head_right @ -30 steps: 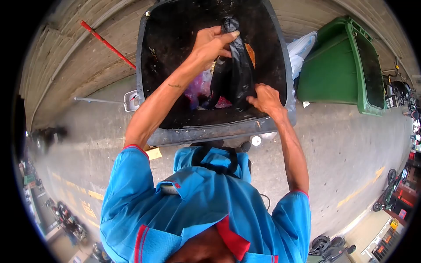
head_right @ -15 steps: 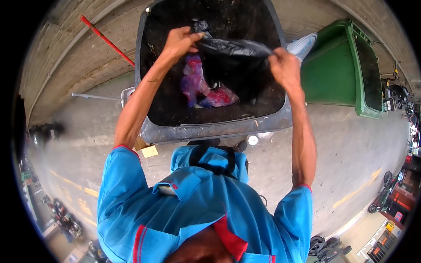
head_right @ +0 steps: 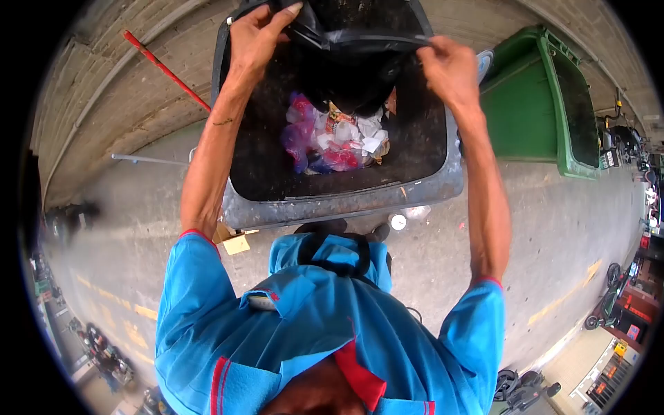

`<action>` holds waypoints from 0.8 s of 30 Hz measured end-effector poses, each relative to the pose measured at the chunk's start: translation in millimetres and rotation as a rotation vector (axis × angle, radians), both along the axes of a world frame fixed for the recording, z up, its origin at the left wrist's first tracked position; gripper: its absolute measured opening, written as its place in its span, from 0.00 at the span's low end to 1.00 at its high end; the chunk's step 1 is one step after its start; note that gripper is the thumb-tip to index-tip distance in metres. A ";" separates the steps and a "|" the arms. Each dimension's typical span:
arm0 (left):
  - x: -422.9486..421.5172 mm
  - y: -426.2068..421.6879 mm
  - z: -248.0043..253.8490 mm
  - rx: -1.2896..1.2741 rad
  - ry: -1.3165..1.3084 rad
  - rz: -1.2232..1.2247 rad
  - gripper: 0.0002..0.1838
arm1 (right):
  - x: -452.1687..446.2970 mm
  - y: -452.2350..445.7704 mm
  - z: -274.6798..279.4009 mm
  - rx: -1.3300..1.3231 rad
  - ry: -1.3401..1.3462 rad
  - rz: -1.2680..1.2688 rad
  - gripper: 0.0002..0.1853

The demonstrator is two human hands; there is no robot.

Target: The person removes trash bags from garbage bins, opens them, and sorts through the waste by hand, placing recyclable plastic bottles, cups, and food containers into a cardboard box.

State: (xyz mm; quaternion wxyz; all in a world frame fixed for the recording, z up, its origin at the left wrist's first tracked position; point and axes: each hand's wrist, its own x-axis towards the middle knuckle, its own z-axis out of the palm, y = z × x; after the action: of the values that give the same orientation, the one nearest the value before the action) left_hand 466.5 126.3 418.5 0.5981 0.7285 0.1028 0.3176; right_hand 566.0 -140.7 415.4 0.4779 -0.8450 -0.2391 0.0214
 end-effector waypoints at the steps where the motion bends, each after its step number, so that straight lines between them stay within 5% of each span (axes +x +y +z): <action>1: 2.9 4.6 2.0 0.056 0.025 -0.004 0.12 | -0.3 0.1 9.3 0.001 -0.007 0.001 0.09; 3: -3.3 5.3 27.4 0.112 0.036 0.090 0.11 | -5.8 -3.1 30.8 0.301 -0.088 -0.045 0.09; 14: -31.3 4.8 73.0 0.121 -0.225 0.050 0.16 | -26.2 2.4 74.5 0.380 -0.393 -0.092 0.07; 16: -37.2 9.7 45.3 0.464 -0.169 0.272 0.13 | -29.3 10.3 52.1 0.356 -0.566 -0.078 0.07; 17: -27.4 3.4 21.2 0.321 -0.227 0.146 0.17 | -23.3 14.0 16.9 0.098 -0.816 -0.127 0.08; 18: -26.3 6.3 -1.1 0.430 0.061 -0.008 0.18 | -20.3 15.5 -18.9 -0.024 -0.645 0.089 0.09; 19: -9.1 29.9 -52.9 0.608 0.325 -0.223 0.19 | 4.2 5.9 -52.4 -0.686 -0.273 0.343 0.08; 20: -10.5 32.3 -72.0 0.596 0.646 -0.279 0.19 | -9.4 7.3 -31.0 -0.646 0.299 0.303 0.09; 21: -11.5 41.2 -80.1 0.907 0.407 -0.143 0.19 | -5.2 5.4 -20.9 -0.497 0.096 0.221 0.11; 23: -20.2 23.7 -63.5 0.365 0.292 0.022 0.19 | -18.8 -5.4 -9.6 -0.105 -0.080 -0.043 0.11; 24: -16.5 29.5 -36.9 0.334 0.227 0.047 0.17 | -14.3 6.0 10.1 -0.046 -0.288 -0.086 0.11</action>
State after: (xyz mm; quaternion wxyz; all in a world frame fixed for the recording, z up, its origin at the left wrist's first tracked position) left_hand 450.0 155.8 381.6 0.4457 0.8462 0.1327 0.2600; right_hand 551.8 -134.8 425.6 0.4196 -0.8596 -0.2681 -0.1149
